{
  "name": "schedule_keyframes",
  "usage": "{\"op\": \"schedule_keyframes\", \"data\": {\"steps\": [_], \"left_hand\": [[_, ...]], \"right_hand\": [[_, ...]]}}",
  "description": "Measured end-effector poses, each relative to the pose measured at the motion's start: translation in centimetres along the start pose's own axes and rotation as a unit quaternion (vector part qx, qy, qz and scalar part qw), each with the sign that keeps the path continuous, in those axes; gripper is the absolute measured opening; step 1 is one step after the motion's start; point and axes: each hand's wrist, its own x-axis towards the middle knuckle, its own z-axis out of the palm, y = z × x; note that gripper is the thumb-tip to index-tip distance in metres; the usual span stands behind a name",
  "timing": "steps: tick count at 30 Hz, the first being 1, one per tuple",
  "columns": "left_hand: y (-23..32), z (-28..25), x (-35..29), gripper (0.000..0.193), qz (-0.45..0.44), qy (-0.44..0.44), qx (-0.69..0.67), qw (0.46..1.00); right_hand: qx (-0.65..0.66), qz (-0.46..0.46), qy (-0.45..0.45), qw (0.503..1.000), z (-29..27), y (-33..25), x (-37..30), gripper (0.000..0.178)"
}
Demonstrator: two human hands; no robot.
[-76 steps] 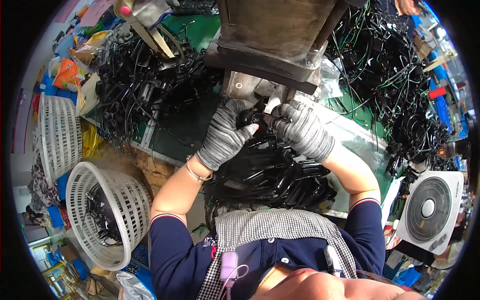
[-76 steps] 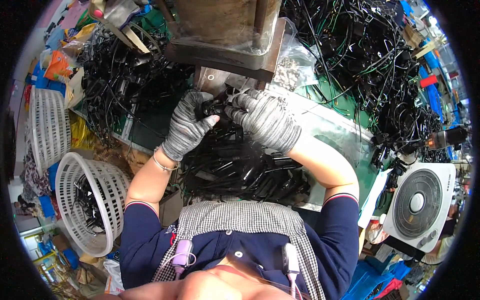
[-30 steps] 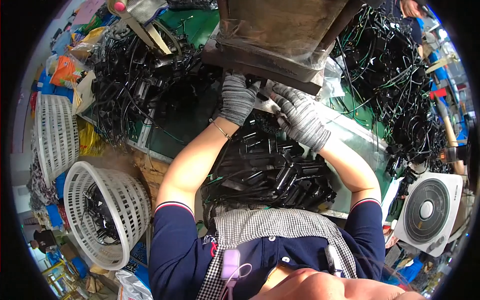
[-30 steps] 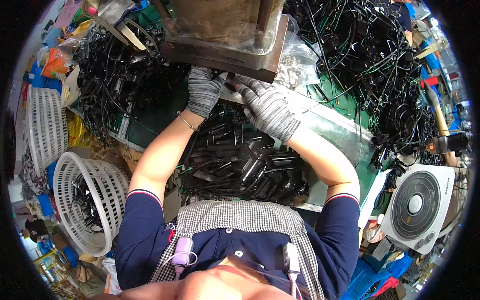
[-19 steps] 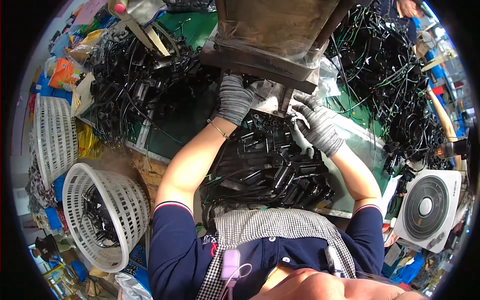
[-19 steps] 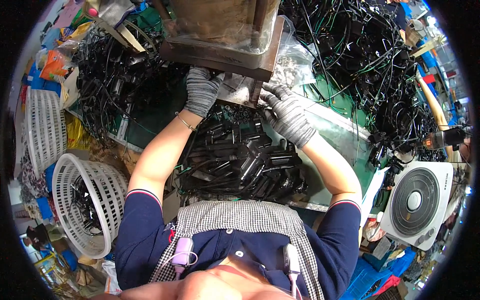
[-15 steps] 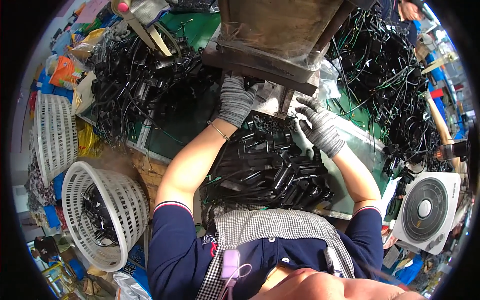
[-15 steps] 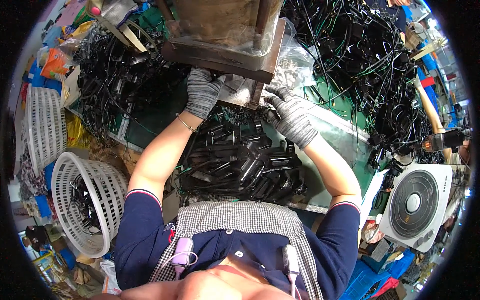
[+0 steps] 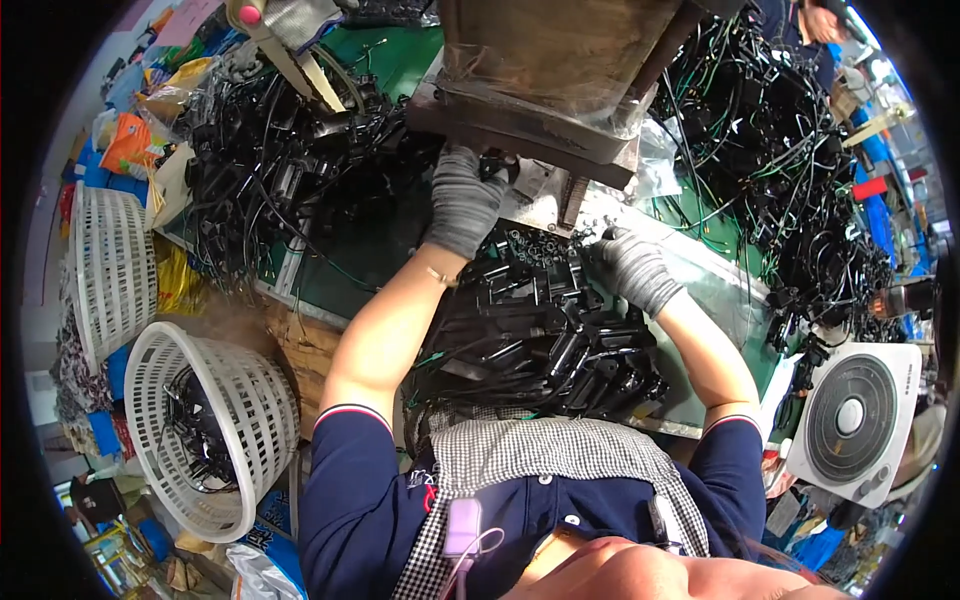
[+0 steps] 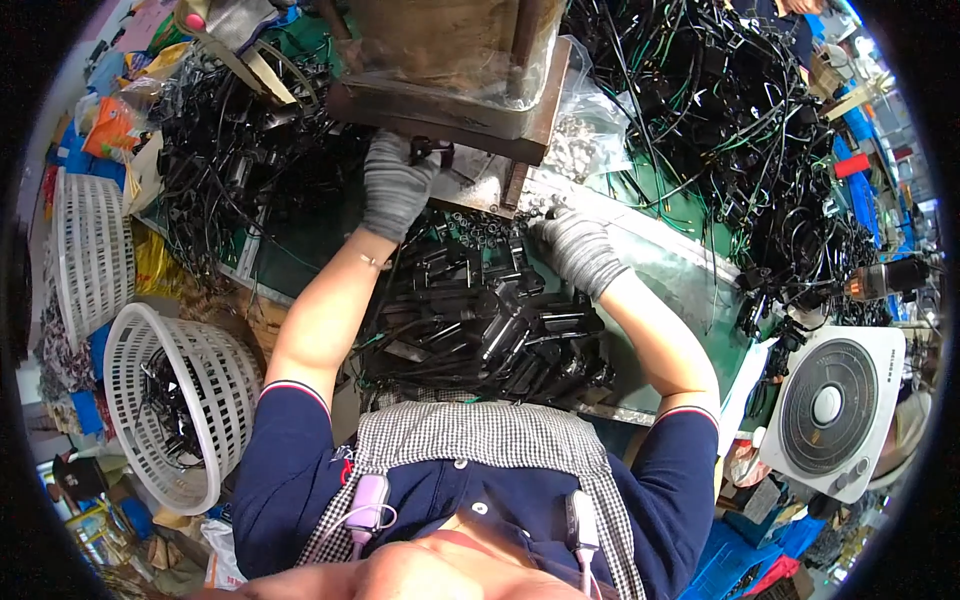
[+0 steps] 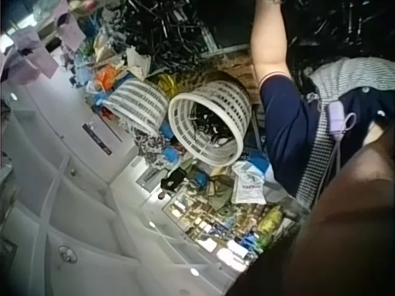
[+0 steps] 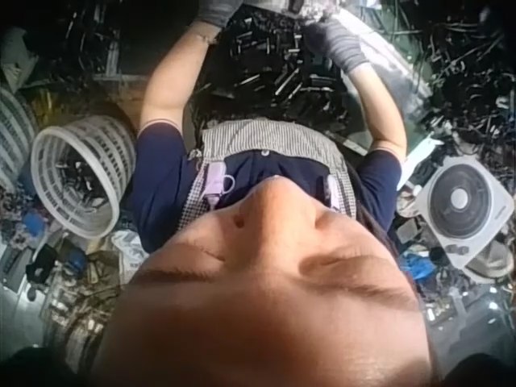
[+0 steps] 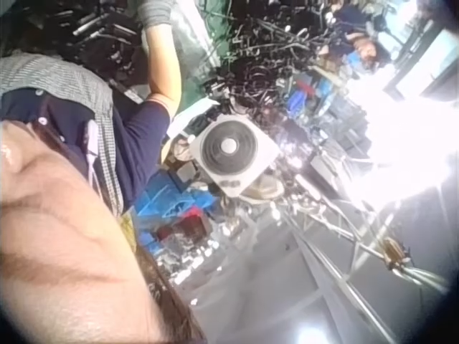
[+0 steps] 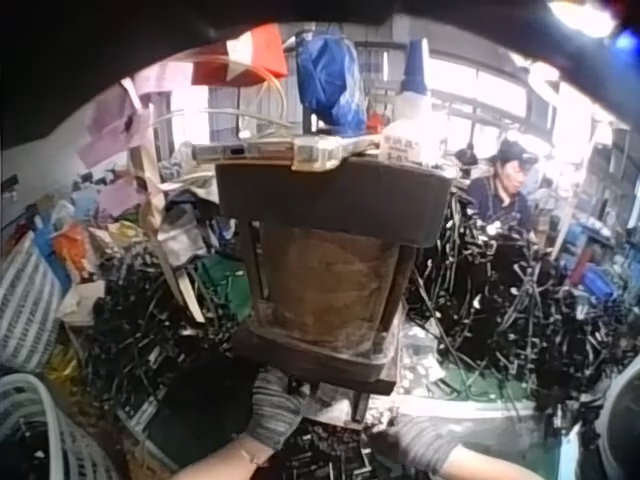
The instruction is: Assembling and crimping wire harnesses using a pneumatic press machine.
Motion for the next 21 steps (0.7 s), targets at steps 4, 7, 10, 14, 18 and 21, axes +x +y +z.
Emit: {"op": "schedule_keyframes", "data": {"steps": [4,7,10,14,18,21], "left_hand": [[4.3,-8.2,-0.9,0.034,0.012,-0.024,0.067,0.997],[3.5,-13.9,-4.0,0.027,0.002,-0.045,0.204,0.978],[3.9,-16.8,-7.3,0.027,-0.024,-0.134,0.274,0.952],[4.9,-15.5,-11.2,0.030,-0.077,-0.222,0.248,0.940],[5.0,-17.7,-8.5,0.029,-0.031,-0.156,0.169,0.973],[3.1,-21.4,-4.1,0.026,-0.039,-0.020,0.200,0.979]], "right_hand": [[-0.050,0.031,-0.045,0.997,1.3,0.2,-0.1,0.019],[-0.044,0.017,-0.028,0.998,1.7,0.6,0.2,0.020],[-0.124,-0.001,-0.018,0.992,2.1,0.5,0.3,0.020],[-0.139,-0.015,-0.040,0.989,1.9,0.1,0.6,0.018],[-0.142,0.048,-0.071,0.986,2.0,-0.1,0.6,0.016],[-0.096,0.033,0.000,0.995,2.0,-0.1,0.0,0.015]]}}
